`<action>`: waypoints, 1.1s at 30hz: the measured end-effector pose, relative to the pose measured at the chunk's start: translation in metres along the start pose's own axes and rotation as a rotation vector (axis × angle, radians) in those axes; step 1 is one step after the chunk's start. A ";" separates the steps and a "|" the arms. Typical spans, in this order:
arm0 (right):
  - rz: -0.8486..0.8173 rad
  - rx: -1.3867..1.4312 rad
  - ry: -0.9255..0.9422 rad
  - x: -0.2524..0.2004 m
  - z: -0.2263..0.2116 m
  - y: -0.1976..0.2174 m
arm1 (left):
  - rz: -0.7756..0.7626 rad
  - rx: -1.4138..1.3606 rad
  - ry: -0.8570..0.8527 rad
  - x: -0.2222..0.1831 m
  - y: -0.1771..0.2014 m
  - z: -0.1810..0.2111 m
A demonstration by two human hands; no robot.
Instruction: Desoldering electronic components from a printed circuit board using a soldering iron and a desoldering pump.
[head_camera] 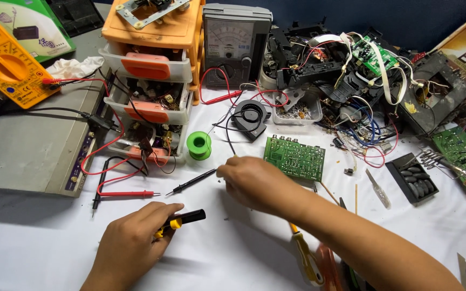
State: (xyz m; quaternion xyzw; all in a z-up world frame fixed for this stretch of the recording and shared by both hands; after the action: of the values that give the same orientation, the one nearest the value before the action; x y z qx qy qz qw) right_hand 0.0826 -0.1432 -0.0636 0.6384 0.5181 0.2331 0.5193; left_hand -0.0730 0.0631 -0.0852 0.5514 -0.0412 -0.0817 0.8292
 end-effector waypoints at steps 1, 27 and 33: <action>-0.001 -0.001 0.002 0.004 0.001 -0.007 | 0.001 -0.001 0.003 -0.001 -0.001 0.000; 0.054 -0.202 0.226 -0.053 -0.058 -0.059 | -0.029 -0.012 -0.043 0.000 -0.011 -0.004; 0.020 -0.276 0.227 -0.048 -0.052 -0.074 | -0.062 0.018 -0.044 0.001 -0.015 -0.006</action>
State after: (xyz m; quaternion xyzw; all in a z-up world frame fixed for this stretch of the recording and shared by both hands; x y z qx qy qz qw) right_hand -0.0094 -0.1705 -0.1002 0.5359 0.5301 0.3776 0.5379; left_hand -0.0728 0.0622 -0.1015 0.5579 -0.0430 -0.1192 0.8202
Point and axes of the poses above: each hand's wrist, its own x-axis towards the middle knuckle, its own y-axis out of the back of the hand, z = x × y, the point moved 3 cm from there along x, towards the middle knuckle, and after that the axes turned 15 degrees about -z, right-handed, at the moved point
